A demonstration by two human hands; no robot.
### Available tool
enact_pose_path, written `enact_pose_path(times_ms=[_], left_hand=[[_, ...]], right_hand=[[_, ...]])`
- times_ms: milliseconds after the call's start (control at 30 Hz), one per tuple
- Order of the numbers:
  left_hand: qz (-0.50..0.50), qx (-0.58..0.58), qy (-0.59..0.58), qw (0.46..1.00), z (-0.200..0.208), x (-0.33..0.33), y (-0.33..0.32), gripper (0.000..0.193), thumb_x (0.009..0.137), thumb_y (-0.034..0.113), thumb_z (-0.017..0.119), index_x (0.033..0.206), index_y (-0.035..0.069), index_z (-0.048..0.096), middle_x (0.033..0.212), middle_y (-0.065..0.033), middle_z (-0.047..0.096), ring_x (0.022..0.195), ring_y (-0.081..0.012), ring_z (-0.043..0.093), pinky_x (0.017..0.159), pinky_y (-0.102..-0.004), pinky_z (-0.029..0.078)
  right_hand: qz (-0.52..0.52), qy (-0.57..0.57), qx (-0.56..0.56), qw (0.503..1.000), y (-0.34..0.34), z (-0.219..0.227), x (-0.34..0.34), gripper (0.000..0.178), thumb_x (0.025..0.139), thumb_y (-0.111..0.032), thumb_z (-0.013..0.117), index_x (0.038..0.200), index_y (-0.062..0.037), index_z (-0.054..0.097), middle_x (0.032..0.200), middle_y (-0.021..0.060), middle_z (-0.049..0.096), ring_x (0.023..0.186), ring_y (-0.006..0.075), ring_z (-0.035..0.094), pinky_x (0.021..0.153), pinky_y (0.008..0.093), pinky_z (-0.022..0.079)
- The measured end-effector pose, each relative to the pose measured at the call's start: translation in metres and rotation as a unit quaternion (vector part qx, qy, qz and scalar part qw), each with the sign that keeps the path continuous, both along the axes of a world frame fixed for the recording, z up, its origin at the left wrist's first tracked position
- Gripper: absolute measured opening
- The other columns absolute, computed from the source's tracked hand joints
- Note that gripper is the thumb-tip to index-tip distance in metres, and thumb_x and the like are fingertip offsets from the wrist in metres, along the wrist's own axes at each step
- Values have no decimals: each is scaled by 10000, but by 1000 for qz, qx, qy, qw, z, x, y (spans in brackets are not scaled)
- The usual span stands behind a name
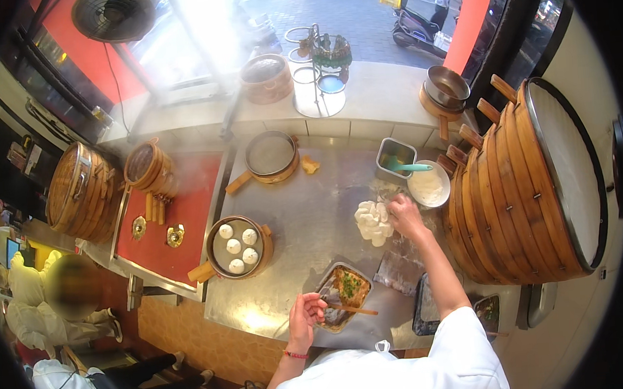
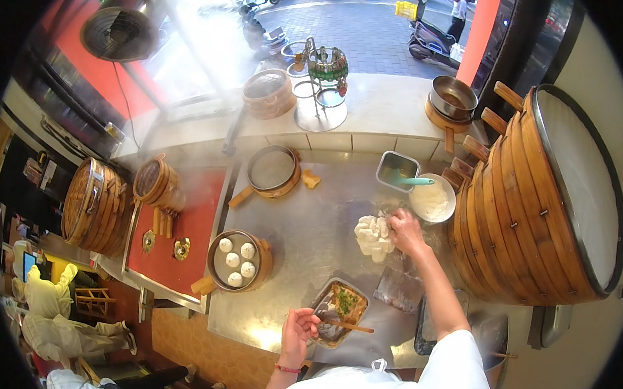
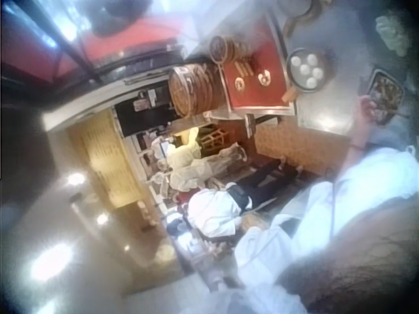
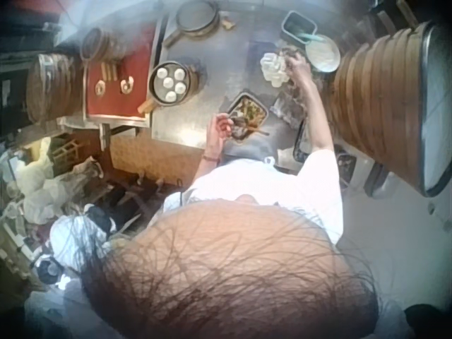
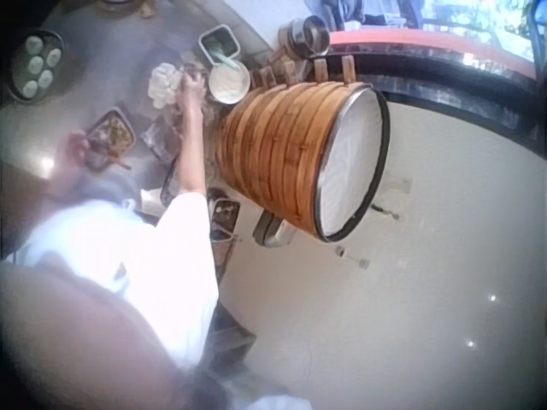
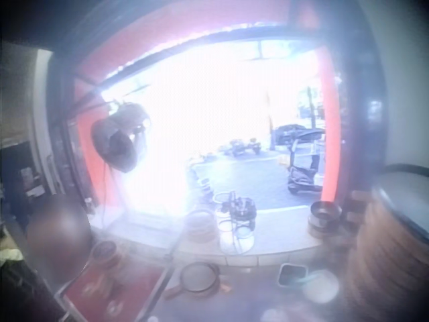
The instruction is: The person prepares dumplings by using a small stick to place filling onto dough wrappers, folding the wrappers by hand to seal them, and placing the finished dumplings into a steaming basket.
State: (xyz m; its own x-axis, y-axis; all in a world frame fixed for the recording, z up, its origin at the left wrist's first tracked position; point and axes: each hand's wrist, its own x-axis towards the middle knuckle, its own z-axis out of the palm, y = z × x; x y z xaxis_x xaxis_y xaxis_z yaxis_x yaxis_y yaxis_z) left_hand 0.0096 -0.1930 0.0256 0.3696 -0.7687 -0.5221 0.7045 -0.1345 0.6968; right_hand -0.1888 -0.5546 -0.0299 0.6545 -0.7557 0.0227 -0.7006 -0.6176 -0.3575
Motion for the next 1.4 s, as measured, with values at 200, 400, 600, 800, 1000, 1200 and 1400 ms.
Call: enact_pose_path(times_ms=[200,400,600,800,1000,1200,1400], left_hand=[[-1,13,-4,1000,3,-7,-8,473,1099,431,341,1129,51,622,921,-76,684,741,-132,597,675,-291,505],[-11,4,4,1000,3,-15,-8,472,1098,428,345,1121,48,625,929,-77,686,747,-131,600,676,-289,504],[-12,13,12,1000,-2,-9,-2,451,1094,426,371,1133,44,609,919,-67,684,730,-100,599,646,-249,509],[-32,13,12,999,-2,0,-6,451,1098,408,359,1116,43,623,933,-75,683,751,-122,597,682,-274,511],[-57,21,-4,998,5,14,2,411,1097,388,377,1153,52,607,947,-76,685,764,-125,605,687,-276,517],[7,-30,-16,999,29,23,-21,450,1100,386,375,1353,42,519,1297,-116,615,1067,-189,625,901,-352,528],[-38,-106,72,991,54,5,-39,557,1110,414,303,1457,-2,427,1448,-133,506,1263,-233,541,1092,-389,434]], right_hand=[[91,-149,-24,984,22,17,21,376,780,-76,690,1154,-87,650,1194,98,604,1166,309,568,920,454,499],[106,-97,-73,987,28,1,33,261,754,-81,717,1005,-68,647,1076,124,610,1074,327,589,899,446,500],[-11,-148,96,984,32,9,13,232,791,-163,748,967,-64,635,1046,124,609,1029,345,592,866,453,502],[-26,-41,-127,991,55,8,58,289,790,-231,772,982,-62,637,1005,134,622,952,352,623,809,441,525],[-149,-196,36,969,32,-27,30,237,808,-166,755,985,-23,688,885,131,688,790,247,671,713,372,544],[-63,-303,390,867,121,100,49,181,874,-143,755,947,17,715,785,41,688,697,59,597,610,235,487],[135,-265,234,926,215,141,88,146,843,-109,746,955,-26,702,831,103,630,732,230,598,643,340,490]])
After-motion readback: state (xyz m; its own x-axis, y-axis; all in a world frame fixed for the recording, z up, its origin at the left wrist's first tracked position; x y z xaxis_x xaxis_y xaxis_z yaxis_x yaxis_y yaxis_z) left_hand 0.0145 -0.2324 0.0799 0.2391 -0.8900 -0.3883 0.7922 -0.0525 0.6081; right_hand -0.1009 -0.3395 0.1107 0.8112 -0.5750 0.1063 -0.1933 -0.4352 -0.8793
